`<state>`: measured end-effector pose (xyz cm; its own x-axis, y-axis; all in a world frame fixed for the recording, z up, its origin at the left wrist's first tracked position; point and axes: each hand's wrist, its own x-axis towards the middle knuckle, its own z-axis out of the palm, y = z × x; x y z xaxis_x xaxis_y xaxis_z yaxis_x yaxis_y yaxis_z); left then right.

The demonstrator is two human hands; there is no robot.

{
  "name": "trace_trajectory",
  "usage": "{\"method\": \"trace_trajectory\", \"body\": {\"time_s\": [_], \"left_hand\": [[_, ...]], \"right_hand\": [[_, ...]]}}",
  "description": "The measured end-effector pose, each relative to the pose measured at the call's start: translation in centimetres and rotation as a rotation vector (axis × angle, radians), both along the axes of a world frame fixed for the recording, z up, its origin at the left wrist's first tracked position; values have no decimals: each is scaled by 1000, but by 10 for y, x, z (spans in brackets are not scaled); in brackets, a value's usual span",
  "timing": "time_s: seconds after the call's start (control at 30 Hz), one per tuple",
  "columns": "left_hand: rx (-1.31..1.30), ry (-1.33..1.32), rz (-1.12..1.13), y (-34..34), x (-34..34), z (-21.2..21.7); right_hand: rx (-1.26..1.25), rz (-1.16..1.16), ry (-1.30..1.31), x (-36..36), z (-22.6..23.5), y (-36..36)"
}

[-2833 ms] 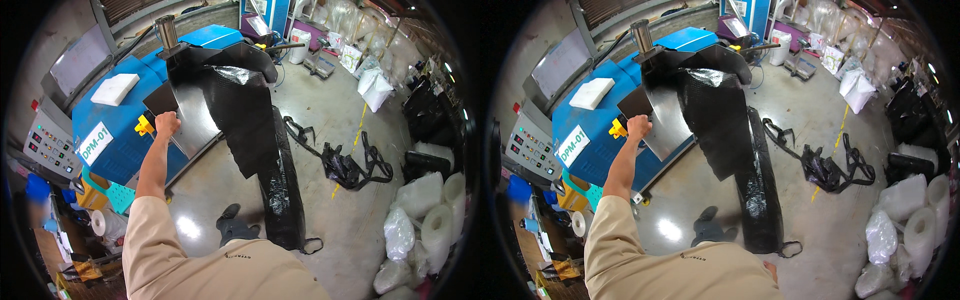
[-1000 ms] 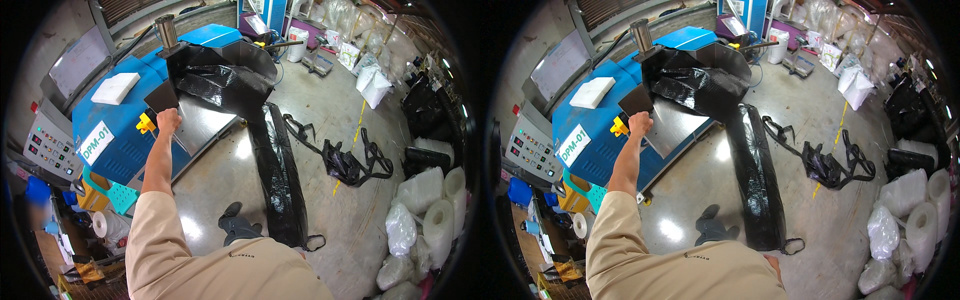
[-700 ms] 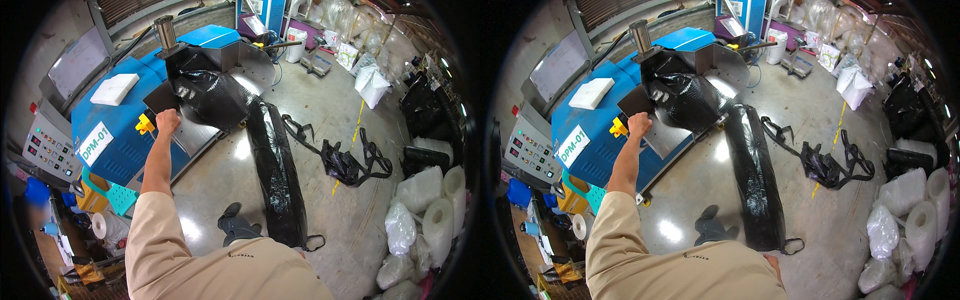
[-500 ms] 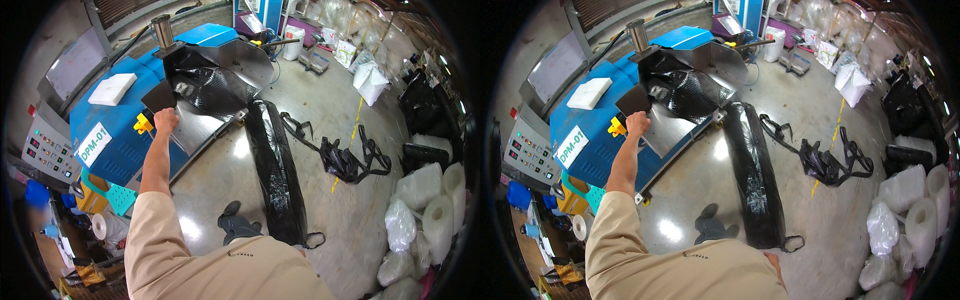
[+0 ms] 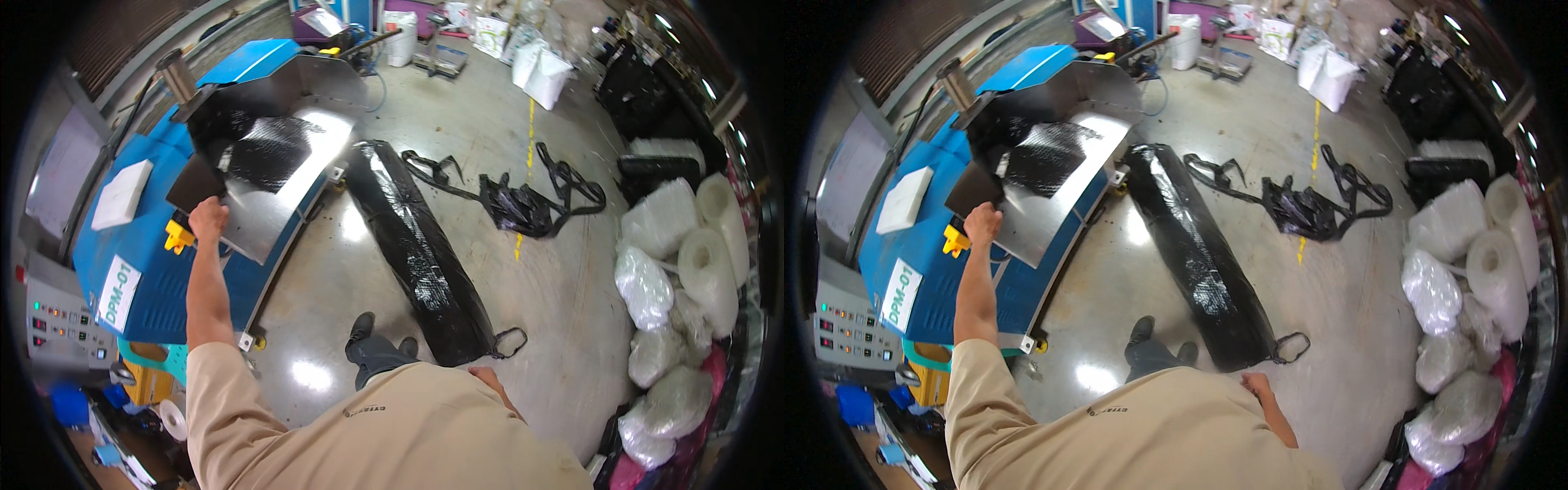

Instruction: The person operates a blue industrial machine labeled DPM-01 in a warehouse setting. They repeatedly place white rectangular blocks into the machine's hopper and handle large black woven bags, pushing them into the machine's opening. The person also adjusts the machine's metal chute and interacts with the control panel.

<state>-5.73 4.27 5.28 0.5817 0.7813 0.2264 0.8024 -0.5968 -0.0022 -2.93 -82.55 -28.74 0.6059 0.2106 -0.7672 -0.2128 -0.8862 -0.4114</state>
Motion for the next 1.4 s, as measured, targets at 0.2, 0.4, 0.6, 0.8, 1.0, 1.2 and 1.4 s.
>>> {"method": "trace_trajectory", "body": {"time_s": [0.2,0.4,0.6,0.8,1.0,1.2,1.4], "left_hand": [[23,-30,-90,-3,-2,-1],[21,-39,-90,-13,3,5],[30,-27,-87,-9,1,4],[27,-23,-77,-4,1,-2],[20,-11,-77,-4,-4,0],[19,27,-40,-9,10,5],[-15,26,-5,-7,-10,5]], "right_hand": [[51,-443,156,-4,-18,-1],[98,-525,170,-7,-13,3],[84,-458,150,-11,-13,1],[76,-513,198,-10,-3,8],[21,-401,183,-7,-1,7],[122,-21,-74,-19,-51,-33],[23,-59,15,-1,-22,-9]]}}
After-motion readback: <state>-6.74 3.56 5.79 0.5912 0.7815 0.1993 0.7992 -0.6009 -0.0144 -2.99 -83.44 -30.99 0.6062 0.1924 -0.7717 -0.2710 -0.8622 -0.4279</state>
